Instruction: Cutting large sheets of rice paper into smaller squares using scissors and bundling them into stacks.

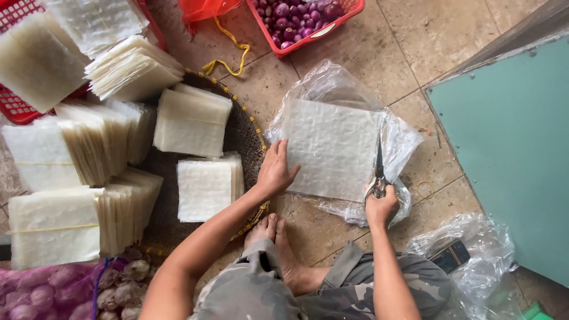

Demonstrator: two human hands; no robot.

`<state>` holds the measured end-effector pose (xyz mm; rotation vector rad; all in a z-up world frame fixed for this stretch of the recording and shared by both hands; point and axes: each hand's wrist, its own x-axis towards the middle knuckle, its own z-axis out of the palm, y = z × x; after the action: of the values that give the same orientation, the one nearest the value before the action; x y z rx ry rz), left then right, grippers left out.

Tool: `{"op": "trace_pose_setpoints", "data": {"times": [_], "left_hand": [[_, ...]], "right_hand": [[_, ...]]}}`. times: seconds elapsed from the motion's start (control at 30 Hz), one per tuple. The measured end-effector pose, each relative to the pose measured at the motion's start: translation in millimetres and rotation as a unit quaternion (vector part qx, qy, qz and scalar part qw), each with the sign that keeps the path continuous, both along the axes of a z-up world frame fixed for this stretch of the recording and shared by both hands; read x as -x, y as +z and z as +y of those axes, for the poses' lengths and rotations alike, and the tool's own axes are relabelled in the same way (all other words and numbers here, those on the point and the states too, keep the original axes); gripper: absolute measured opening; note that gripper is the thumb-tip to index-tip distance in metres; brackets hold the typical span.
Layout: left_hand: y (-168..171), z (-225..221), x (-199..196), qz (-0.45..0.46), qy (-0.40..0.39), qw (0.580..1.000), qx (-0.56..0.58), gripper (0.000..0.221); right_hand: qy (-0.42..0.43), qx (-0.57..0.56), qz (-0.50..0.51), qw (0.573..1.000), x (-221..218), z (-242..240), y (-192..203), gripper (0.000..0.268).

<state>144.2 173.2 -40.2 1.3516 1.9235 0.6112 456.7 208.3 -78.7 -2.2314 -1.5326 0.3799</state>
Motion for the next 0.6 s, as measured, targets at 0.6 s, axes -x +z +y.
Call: {"op": "trace_pose_setpoints", "data": {"times": [0.6], "left_hand": [[-31, 4, -47, 0.103, 0.017, 0.985, -0.140, 0.040]], "right_hand": [[-0.007, -0.006, 0.034, 0.999, 17, 3, 15, 0.011]]}}
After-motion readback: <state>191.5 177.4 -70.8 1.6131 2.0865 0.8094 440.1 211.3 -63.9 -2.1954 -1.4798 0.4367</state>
